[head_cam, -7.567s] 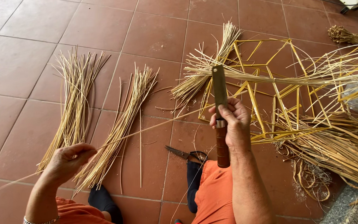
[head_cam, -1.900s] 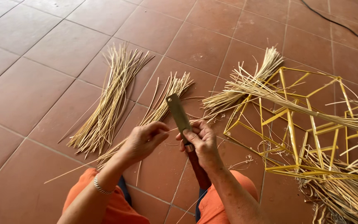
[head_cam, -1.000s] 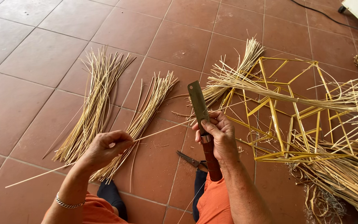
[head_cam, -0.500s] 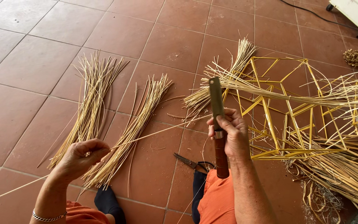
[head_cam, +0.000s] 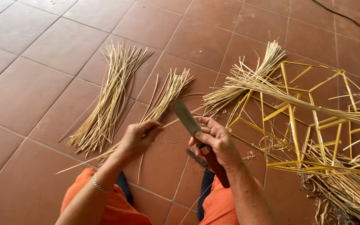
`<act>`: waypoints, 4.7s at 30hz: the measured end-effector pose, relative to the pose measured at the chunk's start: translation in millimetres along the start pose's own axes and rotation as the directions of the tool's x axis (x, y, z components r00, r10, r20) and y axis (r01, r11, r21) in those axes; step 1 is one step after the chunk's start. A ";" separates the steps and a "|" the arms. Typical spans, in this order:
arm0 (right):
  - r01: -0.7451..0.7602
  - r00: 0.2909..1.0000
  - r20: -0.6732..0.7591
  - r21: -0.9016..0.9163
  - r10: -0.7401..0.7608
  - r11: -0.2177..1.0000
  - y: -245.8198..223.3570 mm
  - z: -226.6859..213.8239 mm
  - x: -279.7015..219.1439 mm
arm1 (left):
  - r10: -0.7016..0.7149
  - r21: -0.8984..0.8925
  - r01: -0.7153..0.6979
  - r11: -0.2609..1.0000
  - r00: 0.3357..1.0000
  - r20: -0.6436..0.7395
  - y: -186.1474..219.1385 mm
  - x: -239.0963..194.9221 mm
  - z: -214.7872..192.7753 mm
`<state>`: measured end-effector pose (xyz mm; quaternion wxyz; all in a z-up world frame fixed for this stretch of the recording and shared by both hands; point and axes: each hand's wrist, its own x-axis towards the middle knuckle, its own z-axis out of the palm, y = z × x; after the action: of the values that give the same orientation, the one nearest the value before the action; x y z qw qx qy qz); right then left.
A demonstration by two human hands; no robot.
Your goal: The person sits on a tiled floor and uses a knife to split long dried bamboo strips into thinner strands. They repeatedly pick up a strip, split it lengthwise, and place the resulting pieces into a pile on the floor.
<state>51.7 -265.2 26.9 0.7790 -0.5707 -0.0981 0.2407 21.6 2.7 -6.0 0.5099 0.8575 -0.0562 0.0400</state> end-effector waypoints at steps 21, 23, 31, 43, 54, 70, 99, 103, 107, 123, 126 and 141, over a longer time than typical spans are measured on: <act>0.148 0.962 -0.232 0.007 -0.143 0.989 -13.1 -32.7 -10.4 | -0.095 -0.198 0.167 0.966 0.939 0.330 -13.6 -1.9 -5.3; 0.012 0.991 -0.134 -0.079 -0.023 0.997 -4.5 -10.1 -7.8 | -0.073 -0.238 0.158 0.958 0.941 0.330 -10.6 -0.2 8.2; -0.057 0.998 -0.006 -0.136 0.057 0.989 14.6 20.6 -3.7 | 0.026 -0.415 0.098 0.904 0.959 0.282 7.3 3.9 29.7; 0.034 0.999 -0.032 -0.083 -0.037 0.996 17.8 1.4 -5.1 | -0.016 -0.302 0.117 0.946 0.948 0.317 17.1 2.9 22.9; 0.176 0.977 -0.122 -0.018 -0.177 0.984 4.4 -20.8 -1.4 | -0.022 -0.302 0.122 0.946 0.949 0.316 10.5 1.6 19.3; 0.026 0.997 -0.063 -0.102 -0.033 0.994 14.8 5.9 -5.2 | 0.002 -0.182 0.052 0.982 0.959 0.283 20.7 0.6 20.8; 0.198 0.964 -0.175 -0.036 -0.201 0.979 2.2 -28.2 -9.2 | 0.026 -0.097 0.002 0.995 0.957 0.289 16.0 0.8 2.1; 0.171 0.965 -0.197 -0.023 -0.172 0.985 3.5 -32.1 -11.1 | -0.090 0.060 0.076 0.995 0.956 0.280 16.8 0.4 -5.7; 0.261 0.940 -0.229 0.010 -0.252 0.965 -2.8 -44.5 -9.9 | -0.046 -0.042 0.059 0.997 0.963 0.265 10.4 -0.6 -15.0; 0.325 0.874 -0.361 -0.067 -0.326 0.943 -6.2 -60.4 -11.3 | -0.162 0.145 0.132 0.981 0.963 0.217 -18.7 2.4 -58.6; 0.305 0.910 -0.290 -0.020 -0.297 0.952 5.1 -43.1 -4.2 | -0.062 0.053 0.050 0.997 0.961 0.271 -7.5 -1.3 -46.2; 0.296 0.934 -0.230 0.076 -0.273 0.952 10.6 -26.8 1.1 | -0.061 0.029 0.056 0.998 0.977 0.204 15.5 3.1 -16.5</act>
<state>61.4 -284.9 8.0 0.8417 -0.5296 -0.0811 0.0668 22.4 9.7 15.7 0.4923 0.8642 -0.0827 -0.0627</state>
